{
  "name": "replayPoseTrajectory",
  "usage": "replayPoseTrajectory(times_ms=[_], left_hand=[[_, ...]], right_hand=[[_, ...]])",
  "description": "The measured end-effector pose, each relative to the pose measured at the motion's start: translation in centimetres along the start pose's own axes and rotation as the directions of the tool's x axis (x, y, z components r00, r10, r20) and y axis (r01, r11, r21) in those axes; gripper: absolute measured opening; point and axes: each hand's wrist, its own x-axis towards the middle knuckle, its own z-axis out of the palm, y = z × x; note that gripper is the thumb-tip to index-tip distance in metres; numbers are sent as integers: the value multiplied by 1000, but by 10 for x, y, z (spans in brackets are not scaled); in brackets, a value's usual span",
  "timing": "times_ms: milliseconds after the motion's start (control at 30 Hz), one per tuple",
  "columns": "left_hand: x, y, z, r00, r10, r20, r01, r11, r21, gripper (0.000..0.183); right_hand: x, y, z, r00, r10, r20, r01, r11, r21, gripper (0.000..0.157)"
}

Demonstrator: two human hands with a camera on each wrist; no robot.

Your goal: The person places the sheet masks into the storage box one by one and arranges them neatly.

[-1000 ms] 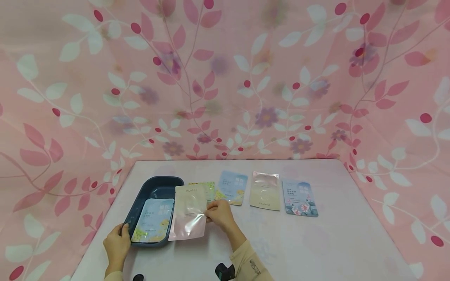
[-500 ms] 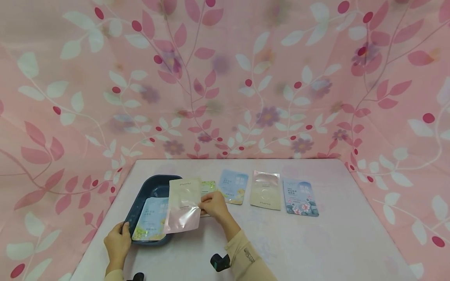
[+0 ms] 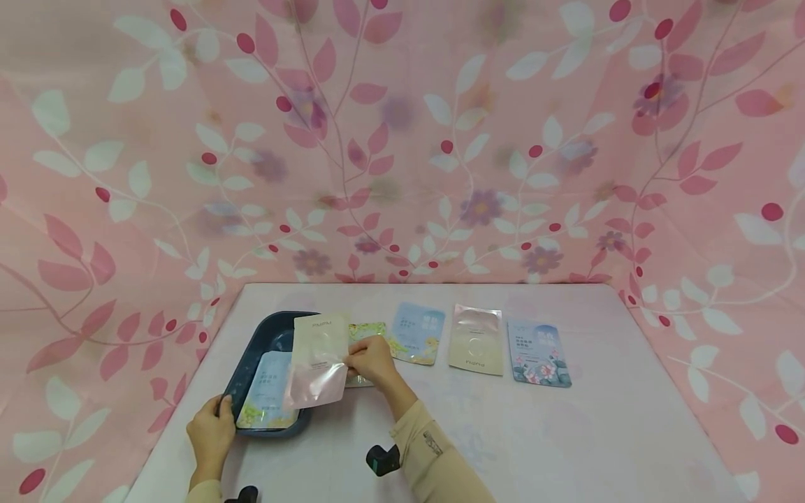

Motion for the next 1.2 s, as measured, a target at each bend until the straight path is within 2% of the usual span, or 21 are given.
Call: replayPoseTrajectory(times_ms=[500, 1200], left_hand=[[1, 0, 1, 1000, 3, -11, -3, 1000, 10, 26], [1, -4, 2, 998, 45, -37, -44, 999, 17, 24]], right_hand=[[15, 9, 18, 998, 33, -49, -31, 999, 23, 19], [18, 6, 35, 995, 80, -56, -83, 995, -52, 12]])
